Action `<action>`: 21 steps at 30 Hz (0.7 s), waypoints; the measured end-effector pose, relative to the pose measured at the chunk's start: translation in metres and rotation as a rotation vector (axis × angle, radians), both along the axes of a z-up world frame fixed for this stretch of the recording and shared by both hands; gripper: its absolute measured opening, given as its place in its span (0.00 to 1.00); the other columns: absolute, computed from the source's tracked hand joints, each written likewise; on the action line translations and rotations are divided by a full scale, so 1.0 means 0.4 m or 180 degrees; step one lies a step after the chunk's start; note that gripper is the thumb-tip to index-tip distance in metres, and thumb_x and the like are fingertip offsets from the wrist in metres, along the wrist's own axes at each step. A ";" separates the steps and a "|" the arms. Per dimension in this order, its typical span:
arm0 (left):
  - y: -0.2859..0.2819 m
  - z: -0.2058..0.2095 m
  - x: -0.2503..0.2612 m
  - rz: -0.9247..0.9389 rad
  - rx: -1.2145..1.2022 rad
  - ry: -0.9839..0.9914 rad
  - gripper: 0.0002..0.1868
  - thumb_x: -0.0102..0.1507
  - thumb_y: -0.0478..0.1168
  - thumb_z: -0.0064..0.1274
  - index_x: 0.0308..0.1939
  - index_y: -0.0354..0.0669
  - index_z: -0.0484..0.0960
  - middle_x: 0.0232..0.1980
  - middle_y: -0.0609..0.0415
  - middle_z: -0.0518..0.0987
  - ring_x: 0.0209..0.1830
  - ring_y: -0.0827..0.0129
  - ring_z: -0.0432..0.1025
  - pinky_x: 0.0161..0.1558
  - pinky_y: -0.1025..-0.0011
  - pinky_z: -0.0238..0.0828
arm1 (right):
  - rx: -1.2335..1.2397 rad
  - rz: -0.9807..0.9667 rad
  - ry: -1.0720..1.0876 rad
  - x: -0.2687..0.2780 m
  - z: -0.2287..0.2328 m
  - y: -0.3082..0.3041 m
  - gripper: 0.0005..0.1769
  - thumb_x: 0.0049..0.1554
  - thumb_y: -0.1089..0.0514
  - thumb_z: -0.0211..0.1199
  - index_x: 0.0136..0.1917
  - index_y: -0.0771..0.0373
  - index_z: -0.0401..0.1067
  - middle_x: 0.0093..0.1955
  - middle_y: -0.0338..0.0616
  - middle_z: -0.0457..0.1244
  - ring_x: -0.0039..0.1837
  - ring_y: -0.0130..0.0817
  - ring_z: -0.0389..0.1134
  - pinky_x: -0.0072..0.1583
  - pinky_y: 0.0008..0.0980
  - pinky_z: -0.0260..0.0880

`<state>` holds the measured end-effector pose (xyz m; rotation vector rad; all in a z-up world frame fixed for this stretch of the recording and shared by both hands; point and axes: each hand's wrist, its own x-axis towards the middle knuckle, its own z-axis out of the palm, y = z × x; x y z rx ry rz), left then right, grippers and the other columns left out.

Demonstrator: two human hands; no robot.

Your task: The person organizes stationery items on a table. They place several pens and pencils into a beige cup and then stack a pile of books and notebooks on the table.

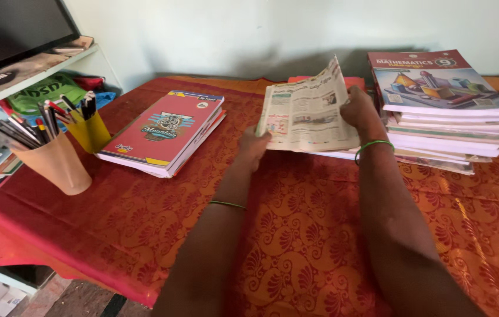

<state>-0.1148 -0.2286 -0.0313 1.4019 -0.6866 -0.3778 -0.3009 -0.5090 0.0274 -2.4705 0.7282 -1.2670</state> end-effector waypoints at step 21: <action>0.002 0.023 -0.002 -0.0121 -0.0460 0.0751 0.16 0.61 0.34 0.57 0.51 0.29 0.82 0.43 0.45 0.85 0.35 0.63 0.81 0.32 0.67 0.79 | 0.0608 -0.0387 0.1077 0.013 -0.019 -0.044 0.41 0.55 0.38 0.74 0.58 0.81 0.73 0.57 0.73 0.67 0.60 0.62 0.69 0.59 0.50 0.69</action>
